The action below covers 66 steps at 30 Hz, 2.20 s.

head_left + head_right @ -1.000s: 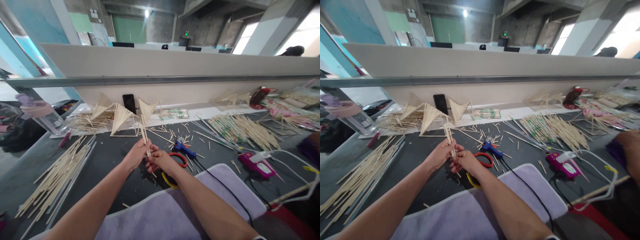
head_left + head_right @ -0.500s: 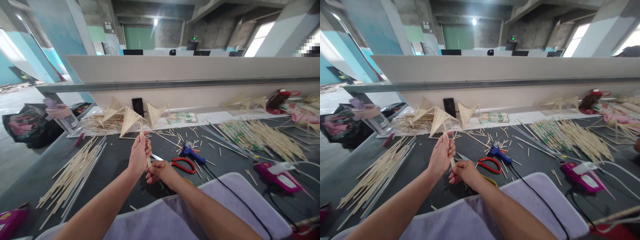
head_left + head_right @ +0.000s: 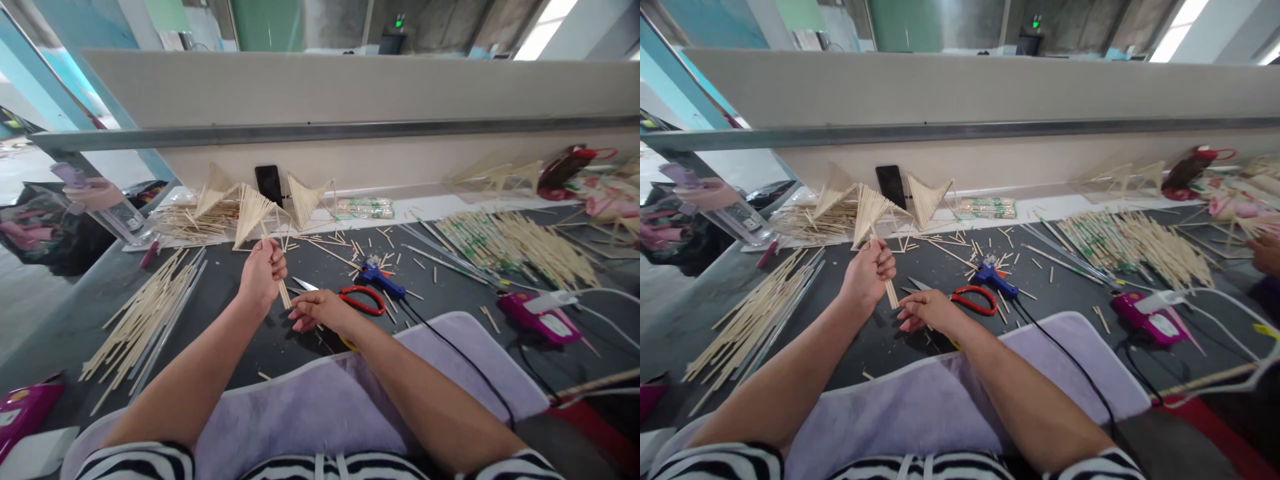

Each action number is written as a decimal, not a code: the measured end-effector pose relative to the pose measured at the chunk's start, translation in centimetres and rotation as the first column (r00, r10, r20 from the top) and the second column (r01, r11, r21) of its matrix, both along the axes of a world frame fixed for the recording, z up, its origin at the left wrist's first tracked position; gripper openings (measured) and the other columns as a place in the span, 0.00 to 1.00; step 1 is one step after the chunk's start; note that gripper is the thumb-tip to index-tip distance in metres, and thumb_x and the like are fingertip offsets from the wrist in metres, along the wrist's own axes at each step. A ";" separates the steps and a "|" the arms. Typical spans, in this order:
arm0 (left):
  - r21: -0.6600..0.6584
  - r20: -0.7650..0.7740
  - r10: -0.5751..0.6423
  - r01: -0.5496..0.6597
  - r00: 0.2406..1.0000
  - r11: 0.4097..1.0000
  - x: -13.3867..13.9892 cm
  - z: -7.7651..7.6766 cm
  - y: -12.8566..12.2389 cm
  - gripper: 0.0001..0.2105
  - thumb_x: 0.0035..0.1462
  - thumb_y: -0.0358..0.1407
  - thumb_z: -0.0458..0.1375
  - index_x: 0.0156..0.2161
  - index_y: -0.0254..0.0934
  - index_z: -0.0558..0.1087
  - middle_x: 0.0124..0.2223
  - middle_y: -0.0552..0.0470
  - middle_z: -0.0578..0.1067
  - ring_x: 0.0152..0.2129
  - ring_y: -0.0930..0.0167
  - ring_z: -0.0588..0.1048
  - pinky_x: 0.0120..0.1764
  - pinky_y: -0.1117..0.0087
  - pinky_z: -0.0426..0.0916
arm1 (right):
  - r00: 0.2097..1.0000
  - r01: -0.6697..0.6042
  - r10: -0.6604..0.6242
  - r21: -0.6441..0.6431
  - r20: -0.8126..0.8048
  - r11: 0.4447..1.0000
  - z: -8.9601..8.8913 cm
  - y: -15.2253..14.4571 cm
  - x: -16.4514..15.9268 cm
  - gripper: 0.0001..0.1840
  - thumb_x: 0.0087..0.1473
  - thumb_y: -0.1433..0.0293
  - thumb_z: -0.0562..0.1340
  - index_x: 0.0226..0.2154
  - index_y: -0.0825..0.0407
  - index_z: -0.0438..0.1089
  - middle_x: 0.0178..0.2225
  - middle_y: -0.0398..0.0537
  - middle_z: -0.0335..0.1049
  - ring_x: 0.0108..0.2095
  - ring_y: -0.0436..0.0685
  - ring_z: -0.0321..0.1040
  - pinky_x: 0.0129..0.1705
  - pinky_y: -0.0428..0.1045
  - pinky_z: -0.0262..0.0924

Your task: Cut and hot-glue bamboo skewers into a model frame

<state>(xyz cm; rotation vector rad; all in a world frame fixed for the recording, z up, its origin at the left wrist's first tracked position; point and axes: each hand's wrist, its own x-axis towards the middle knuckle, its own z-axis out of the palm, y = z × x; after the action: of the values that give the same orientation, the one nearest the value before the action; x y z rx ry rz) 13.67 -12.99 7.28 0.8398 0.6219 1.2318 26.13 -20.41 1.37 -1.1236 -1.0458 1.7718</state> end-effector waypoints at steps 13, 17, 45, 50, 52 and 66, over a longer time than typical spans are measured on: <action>-0.089 0.047 -0.063 0.067 0.997 0.994 0.4 -0.2 -0.1 0.04 0.54 0.34 0.53 0.31 0.37 0.61 0.19 0.62 0.55 0.10 0.82 0.52 0.14 0.80 0.44 | 0.721 -0.337 -0.161 0.545 0.673 0.767 0.9 -0.3 0.4 0.09 0.53 0.68 0.57 0.32 0.50 0.73 0.26 0.42 0.71 0.25 0.49 0.68 0.29 0.44 0.59; -0.087 0.057 -0.077 0.082 0.995 0.993 0.4 -0.1 -0.2 0.04 0.54 0.34 0.53 0.32 0.37 0.61 0.19 0.62 0.55 0.10 0.82 0.53 0.14 0.80 0.44 | 0.623 -0.434 -0.246 0.589 0.743 0.682 0.8 -0.4 0.5 0.10 0.55 0.68 0.55 0.33 0.52 0.72 0.27 0.45 0.72 0.28 0.50 0.67 0.32 0.45 0.58; 0.158 -0.475 -0.118 0.216 0.872 0.964 -0.4 2.8 -1.5 0.11 0.55 0.44 0.52 0.31 0.37 0.64 0.18 0.62 0.52 0.11 0.83 0.47 0.14 0.83 0.42 | 0.078 -0.332 -0.285 0.294 0.955 0.896 3.3 0.2 6.5 0.14 0.49 0.61 0.58 0.34 0.53 0.69 0.36 0.54 0.70 0.38 0.58 0.67 0.38 0.48 0.56; 0.145 -0.514 -0.120 0.224 0.849 0.964 -1.0 3.1 -1.0 0.12 0.54 0.45 0.52 0.31 0.37 0.64 0.18 0.62 0.52 0.11 0.83 0.47 0.14 0.84 0.41 | 0.027 -0.376 -0.206 0.201 0.978 0.904 3.0 -0.9 7.1 0.35 0.33 0.57 0.67 0.46 0.49 0.64 0.44 0.54 0.65 0.42 0.62 0.65 0.39 0.50 0.57; 0.150 -0.530 -0.123 0.236 0.839 0.960 -1.3 3.1 -0.7 0.12 0.54 0.46 0.51 0.31 0.38 0.64 0.18 0.62 0.52 0.11 0.82 0.48 0.14 0.84 0.41 | 0.013 -0.385 -0.159 0.152 0.987 0.910 3.0 -1.3 6.9 0.41 0.31 0.58 0.68 0.51 0.45 0.60 0.44 0.53 0.66 0.40 0.64 0.66 0.37 0.51 0.58; 0.197 -0.569 -0.149 0.310 0.809 0.930 -3.5 5.1 -0.6 0.14 0.56 0.49 0.47 0.32 0.39 0.62 0.18 0.62 0.49 0.12 0.81 0.46 0.15 0.82 0.41 | 0.345 -0.473 0.019 0.156 0.938 0.867 3.9 -0.7 7.1 0.29 0.42 0.59 0.60 0.50 0.44 0.65 0.42 0.47 0.71 0.37 0.56 0.68 0.38 0.47 0.59</action>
<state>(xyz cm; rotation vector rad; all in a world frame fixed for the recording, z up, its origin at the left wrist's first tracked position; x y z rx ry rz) 10.19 -13.59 12.38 1.4975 0.7792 0.8547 33.19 -21.06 5.26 -1.7830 -2.2696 0.8610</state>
